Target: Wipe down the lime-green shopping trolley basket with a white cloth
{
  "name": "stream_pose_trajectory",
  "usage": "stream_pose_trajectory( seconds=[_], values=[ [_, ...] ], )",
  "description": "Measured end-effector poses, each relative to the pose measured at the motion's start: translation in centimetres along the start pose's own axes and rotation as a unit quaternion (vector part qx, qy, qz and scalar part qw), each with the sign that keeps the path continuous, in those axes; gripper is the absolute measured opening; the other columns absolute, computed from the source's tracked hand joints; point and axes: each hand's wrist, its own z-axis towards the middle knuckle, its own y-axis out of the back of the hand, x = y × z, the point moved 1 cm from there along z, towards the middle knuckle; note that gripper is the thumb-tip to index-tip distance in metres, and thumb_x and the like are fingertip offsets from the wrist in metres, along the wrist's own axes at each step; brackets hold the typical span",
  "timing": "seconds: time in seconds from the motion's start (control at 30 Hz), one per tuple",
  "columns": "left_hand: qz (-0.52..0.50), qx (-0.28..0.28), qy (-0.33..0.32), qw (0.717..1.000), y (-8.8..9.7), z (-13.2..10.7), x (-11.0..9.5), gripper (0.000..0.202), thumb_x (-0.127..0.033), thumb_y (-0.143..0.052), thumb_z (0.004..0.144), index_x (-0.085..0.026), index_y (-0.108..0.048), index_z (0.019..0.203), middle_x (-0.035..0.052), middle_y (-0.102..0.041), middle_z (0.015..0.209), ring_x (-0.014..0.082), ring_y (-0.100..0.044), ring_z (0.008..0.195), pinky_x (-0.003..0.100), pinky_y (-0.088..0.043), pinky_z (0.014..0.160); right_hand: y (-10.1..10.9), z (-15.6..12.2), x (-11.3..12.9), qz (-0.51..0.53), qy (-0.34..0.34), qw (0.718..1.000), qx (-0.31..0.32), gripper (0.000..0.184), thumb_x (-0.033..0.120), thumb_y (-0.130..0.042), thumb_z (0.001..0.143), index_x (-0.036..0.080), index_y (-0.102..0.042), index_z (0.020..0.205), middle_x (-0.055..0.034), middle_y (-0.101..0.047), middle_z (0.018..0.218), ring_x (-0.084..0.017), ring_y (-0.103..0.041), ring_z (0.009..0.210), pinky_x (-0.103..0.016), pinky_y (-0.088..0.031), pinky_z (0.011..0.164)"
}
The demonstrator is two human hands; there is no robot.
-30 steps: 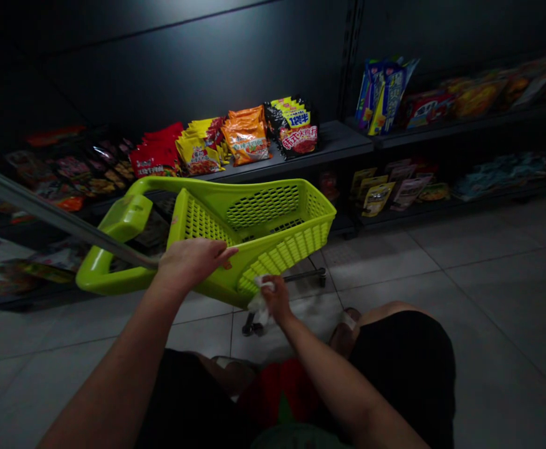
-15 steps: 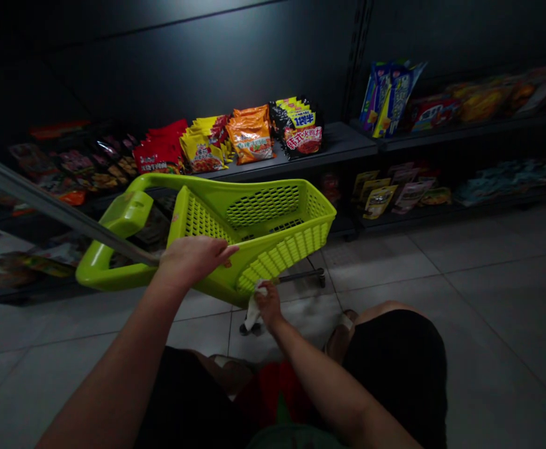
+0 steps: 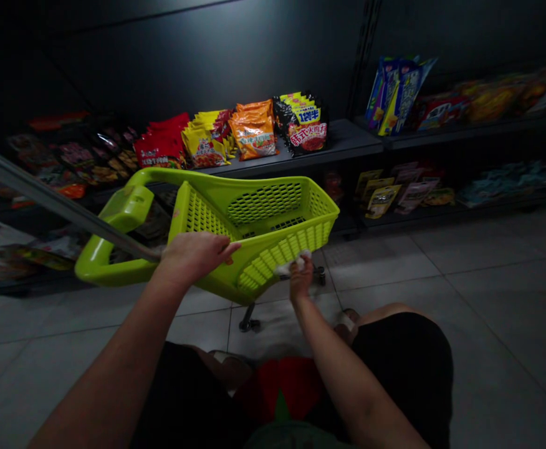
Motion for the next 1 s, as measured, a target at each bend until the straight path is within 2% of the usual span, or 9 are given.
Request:
stream_pose_trajectory(
  seconds=[0.17,0.27,0.4,0.47,0.63,0.73,0.8,0.87,1.0],
  values=[
    [0.000,-0.004,0.006,1.000,0.0,0.0,-0.1,0.069,-0.072,-0.023,0.094,-0.030,-0.078,0.094,0.0108,-0.079,0.096,0.0300,-0.073,0.087,0.033,-0.043,0.069,-2.7,-8.9,-2.1,-0.036,0.011,0.995,0.094,0.021,0.032,-0.065,0.064,0.021,-0.065,0.082,-0.0039,-0.065,0.092,-0.021,-0.061,0.091,-0.040,-0.050,0.091],
    [-0.003,-0.005,0.008,1.000,0.0,-0.2,-0.1,0.068,-0.071,-0.024,0.094,-0.029,-0.078,0.094,0.0112,-0.078,0.096,0.0309,-0.073,0.087,0.034,-0.044,0.069,-0.8,-5.0,-0.9,-0.035,0.006,0.997,0.065,0.023,0.033,-0.058,0.071,0.020,-0.065,0.088,-0.0037,-0.064,0.093,-0.020,-0.061,0.089,-0.037,-0.050,0.087],
    [0.010,-0.006,0.009,1.000,0.1,-0.3,-0.1,0.066,-0.069,-0.024,0.095,-0.029,-0.077,0.095,0.0105,-0.079,0.098,0.0298,-0.073,0.089,0.033,-0.045,0.070,2.5,4.7,3.3,0.035,0.009,0.991,-0.128,0.040,0.035,-0.050,0.078,0.018,-0.056,0.114,-0.0063,-0.062,0.108,-0.019,-0.060,0.095,-0.035,-0.051,0.086],
    [0.009,-0.003,0.009,1.000,0.2,-0.3,-0.2,0.065,-0.069,-0.025,0.096,-0.030,-0.076,0.094,0.0092,-0.079,0.098,0.0276,-0.073,0.089,0.031,-0.044,0.070,2.4,6.5,5.3,0.072,0.020,0.984,-0.161,0.047,0.036,-0.054,0.079,0.018,-0.053,0.122,-0.0083,-0.061,0.116,-0.020,-0.061,0.100,-0.037,-0.050,0.091],
    [0.015,-0.018,0.006,1.000,0.3,-0.2,-0.3,0.064,-0.067,-0.025,0.096,-0.029,-0.076,0.095,0.0094,-0.079,0.098,0.0275,-0.073,0.089,0.031,-0.044,0.070,-2.7,-3.3,5.8,-0.010,0.095,0.994,0.061,0.037,0.028,-0.060,0.081,0.021,-0.062,0.117,-0.0088,-0.060,0.118,-0.023,-0.056,0.114,-0.043,-0.042,0.106],
    [0.019,-0.022,0.006,1.000,0.2,-0.2,-0.3,0.064,-0.068,-0.025,0.096,-0.029,-0.076,0.094,0.0097,-0.079,0.098,0.0280,-0.073,0.089,0.031,-0.044,0.069,-4.9,-9.9,4.8,-0.056,0.134,0.954,0.261,0.030,0.017,-0.060,0.077,0.024,-0.070,0.105,-0.0067,-0.060,0.107,-0.023,-0.056,0.107,-0.041,-0.045,0.103],
    [0.018,-0.012,0.008,1.000,0.0,-0.2,-0.1,0.064,-0.069,-0.025,0.095,-0.029,-0.076,0.094,0.0090,-0.079,0.097,0.0271,-0.073,0.089,0.030,-0.043,0.068,-4.5,-10.3,5.0,-0.059,0.142,0.936,0.316,0.029,0.014,-0.061,0.074,0.025,-0.072,0.099,-0.0057,-0.059,0.101,-0.022,-0.057,0.103,-0.039,-0.047,0.099],
    [0.018,-0.011,0.008,1.000,-0.1,-0.2,0.0,0.066,-0.070,-0.024,0.095,-0.029,-0.076,0.094,0.0087,-0.079,0.097,0.0270,-0.073,0.089,0.030,-0.043,0.068,-2.9,-7.3,6.2,-0.057,0.148,0.949,0.270,0.024,0.016,-0.060,0.075,0.024,-0.072,0.094,-0.0054,-0.059,0.101,-0.022,-0.056,0.104,-0.038,-0.047,0.099],
    [0.021,-0.023,0.006,0.999,-0.2,-0.4,0.0,0.068,-0.071,-0.022,0.095,-0.029,-0.076,0.094,0.0090,-0.079,0.097,0.0280,-0.073,0.088,0.031,-0.043,0.068,0.5,1.9,9.9,-0.043,0.131,0.990,-0.031,0.028,0.025,-0.055,0.083,0.021,-0.066,0.108,-0.0069,-0.059,0.112,-0.022,-0.056,0.108,-0.041,-0.042,0.105]
  ],
)
